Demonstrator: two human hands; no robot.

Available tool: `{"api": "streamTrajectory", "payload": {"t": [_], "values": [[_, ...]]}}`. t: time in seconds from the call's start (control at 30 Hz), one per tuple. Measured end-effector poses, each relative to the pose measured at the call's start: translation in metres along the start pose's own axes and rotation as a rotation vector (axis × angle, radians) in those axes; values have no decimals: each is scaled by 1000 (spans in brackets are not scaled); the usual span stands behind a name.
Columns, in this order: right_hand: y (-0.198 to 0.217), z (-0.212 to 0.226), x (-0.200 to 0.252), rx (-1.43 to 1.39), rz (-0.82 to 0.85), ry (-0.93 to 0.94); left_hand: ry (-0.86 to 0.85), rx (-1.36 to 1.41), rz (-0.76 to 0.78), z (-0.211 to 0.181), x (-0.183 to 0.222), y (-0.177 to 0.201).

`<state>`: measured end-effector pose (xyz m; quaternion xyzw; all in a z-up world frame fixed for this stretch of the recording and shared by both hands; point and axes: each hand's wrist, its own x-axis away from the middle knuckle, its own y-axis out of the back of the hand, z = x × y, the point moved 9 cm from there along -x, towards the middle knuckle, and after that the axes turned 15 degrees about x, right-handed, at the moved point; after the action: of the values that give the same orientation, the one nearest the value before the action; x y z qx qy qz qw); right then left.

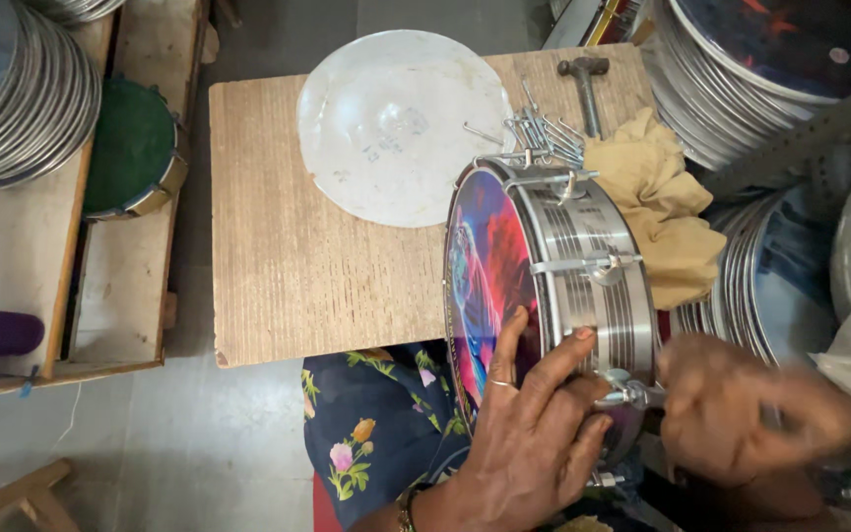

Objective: The person attaches a drumhead and metal rim to a snare drum shell and tightens the tension rods using a drum key and a wrench.

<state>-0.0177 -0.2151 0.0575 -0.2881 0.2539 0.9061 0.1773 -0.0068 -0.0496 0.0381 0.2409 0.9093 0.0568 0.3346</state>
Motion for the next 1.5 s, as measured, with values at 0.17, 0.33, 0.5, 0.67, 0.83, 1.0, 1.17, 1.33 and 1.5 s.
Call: {"api": "streamTrajectory", "payload": {"t": [0.17,0.33,0.5,0.67,0.83,1.0,1.17,1.33,1.5], "values": [[-11,-11,-14,40,-41,-101,15,2,-3,2,-3,4],[-10,-20,-15,21,-44,-68,16,-11,-16,1,-8,9],[25,-28,8,-399,-81,152,10,20,-16,-2,-7,5],[35,-17,36,96,-145,264,14,12,-32,-1,-8,7],[18,6,32,124,-85,523,30,30,-26,-2,-6,7],[34,-44,74,-252,-351,371,7,36,-29,-2,-3,5],[47,-47,77,-138,-358,319,8,31,6,-2,1,-8],[36,-32,41,22,-263,58,-10,31,38,-2,3,-12],[20,-37,24,135,-172,-190,2,80,9,-1,1,-8]]}}
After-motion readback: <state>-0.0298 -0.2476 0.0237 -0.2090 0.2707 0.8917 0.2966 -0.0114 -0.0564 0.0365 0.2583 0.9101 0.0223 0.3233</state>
